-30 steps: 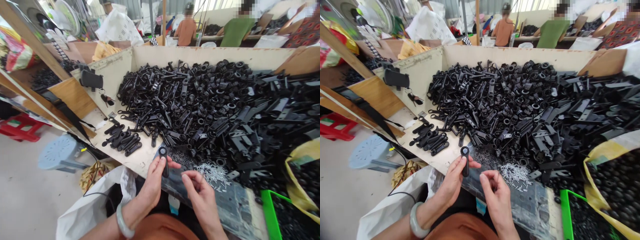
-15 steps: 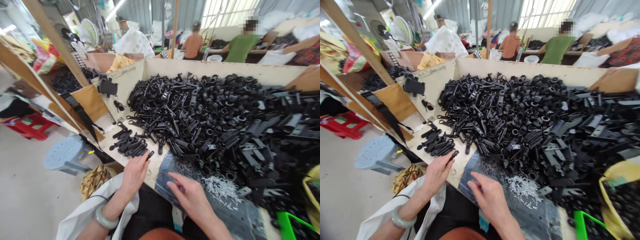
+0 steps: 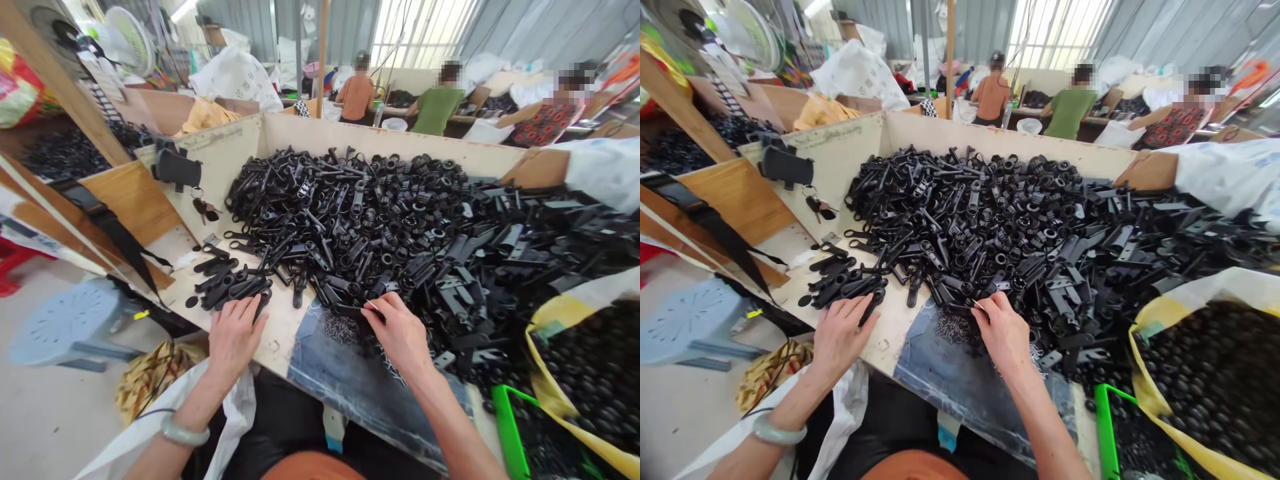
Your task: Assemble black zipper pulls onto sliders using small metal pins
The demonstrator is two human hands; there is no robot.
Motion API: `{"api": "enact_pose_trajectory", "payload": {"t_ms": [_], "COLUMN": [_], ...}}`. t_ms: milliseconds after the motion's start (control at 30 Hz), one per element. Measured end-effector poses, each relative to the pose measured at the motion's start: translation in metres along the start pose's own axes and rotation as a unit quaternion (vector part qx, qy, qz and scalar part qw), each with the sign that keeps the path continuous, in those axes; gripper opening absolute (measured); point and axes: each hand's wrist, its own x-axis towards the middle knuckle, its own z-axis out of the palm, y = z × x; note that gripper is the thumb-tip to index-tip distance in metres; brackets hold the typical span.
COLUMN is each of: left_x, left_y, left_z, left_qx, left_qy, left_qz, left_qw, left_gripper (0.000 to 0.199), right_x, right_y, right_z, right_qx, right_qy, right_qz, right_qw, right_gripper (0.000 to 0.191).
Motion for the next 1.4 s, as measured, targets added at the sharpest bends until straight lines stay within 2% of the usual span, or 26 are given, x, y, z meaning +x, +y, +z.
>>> {"api": "enact_pose_trajectory", "payload": {"t_ms": [67,133,167,200,233,267,333,367,400,433,467,567,633,733,900,967,1133,1300,1400], "left_x": [-0.005,-0.01,-0.011,-0.013,-0.013,-0.014,-0.012,-0.011,-0.009,-0.008,-0.006,-0.002,-0.002,-0.001,-0.001,-0.001,-0.003,-0.007,-0.01], "left_y": [0.01,0.03,0.044,0.06,0.077,0.094,0.124,0.135,0.142,0.146,0.147,0.141,0.137,0.136,0.137,0.135,0.133,0.138,0.145], "left_z": [-0.006,-0.012,-0.015,-0.018,-0.02,-0.021,-0.022,-0.022,-0.021,-0.02,-0.019,-0.018,-0.021,-0.027,-0.03,-0.029,-0.026,-0.025,-0.024], "left_qx": [-0.034,-0.138,-0.22,-0.318,-0.418,-0.515,-0.646,-0.686,-0.712,-0.73,-0.74,-0.752,-0.758,-0.772,-0.788,-0.784,-0.753,-0.748,-0.765], "left_qy": [0.023,0.026,0.001,-0.052,-0.136,-0.214,-0.263,-0.263,-0.253,-0.244,-0.238,-0.259,-0.281,-0.3,-0.309,-0.306,-0.301,-0.296,-0.294], "left_qz": [-0.023,-0.079,-0.116,-0.156,-0.208,-0.252,-0.338,-0.37,-0.39,-0.403,-0.41,-0.413,-0.409,-0.407,-0.412,-0.422,-0.454,-0.452,-0.425], "left_qw": [0.999,0.987,0.969,0.934,0.874,0.791,0.631,0.569,0.526,0.495,0.476,0.444,0.424,0.384,0.338,0.336,0.368,0.385,0.386], "left_gripper": [0.039,0.037,0.037,0.038,0.042,0.05,0.064,0.069,0.072,0.072,0.069,0.05,0.04,0.036,0.033,0.032,0.029,0.025,0.021], "right_x": [-0.01,-0.024,-0.031,-0.039,-0.046,-0.053,-0.064,-0.067,-0.069,-0.069,-0.068,-0.052,-0.035,-0.011,0.004,0.002,-0.006,-0.032,-0.054], "right_y": [0.001,-0.003,-0.007,-0.013,-0.02,-0.028,-0.042,-0.047,-0.049,-0.049,-0.046,-0.025,-0.01,-0.001,-0.017,-0.023,-0.021,-0.019,-0.028], "right_z": [-0.001,-0.003,-0.004,-0.004,-0.004,-0.004,-0.005,-0.006,-0.008,-0.009,-0.01,-0.01,-0.006,0.005,0.021,0.025,0.026,0.013,0.005], "right_qx": [0.06,0.129,0.153,0.167,0.171,0.169,0.165,0.171,0.185,0.206,0.229,0.227,0.143,0.083,0.02,0.01,0.03,0.195,0.231], "right_qy": [0.028,0.062,0.078,0.093,0.107,0.117,0.112,0.099,0.079,0.057,0.039,0.033,0.038,0.019,0.009,0.012,0.018,0.079,0.073], "right_qz": [0.001,-0.004,-0.012,-0.027,-0.05,-0.076,-0.128,-0.147,-0.158,-0.157,-0.144,-0.042,0.022,0.043,0.077,0.086,0.061,0.055,0.007], "right_qw": [0.998,0.99,0.985,0.981,0.978,0.976,0.972,0.969,0.967,0.964,0.962,0.972,0.989,0.995,0.997,0.996,0.998,0.976,0.97], "right_gripper": [0.022,0.02,0.018,0.015,0.012,0.011,0.012,0.013,0.012,0.013,0.014,0.023,0.027,0.023,0.022,0.022,0.024,0.029,0.021]}}
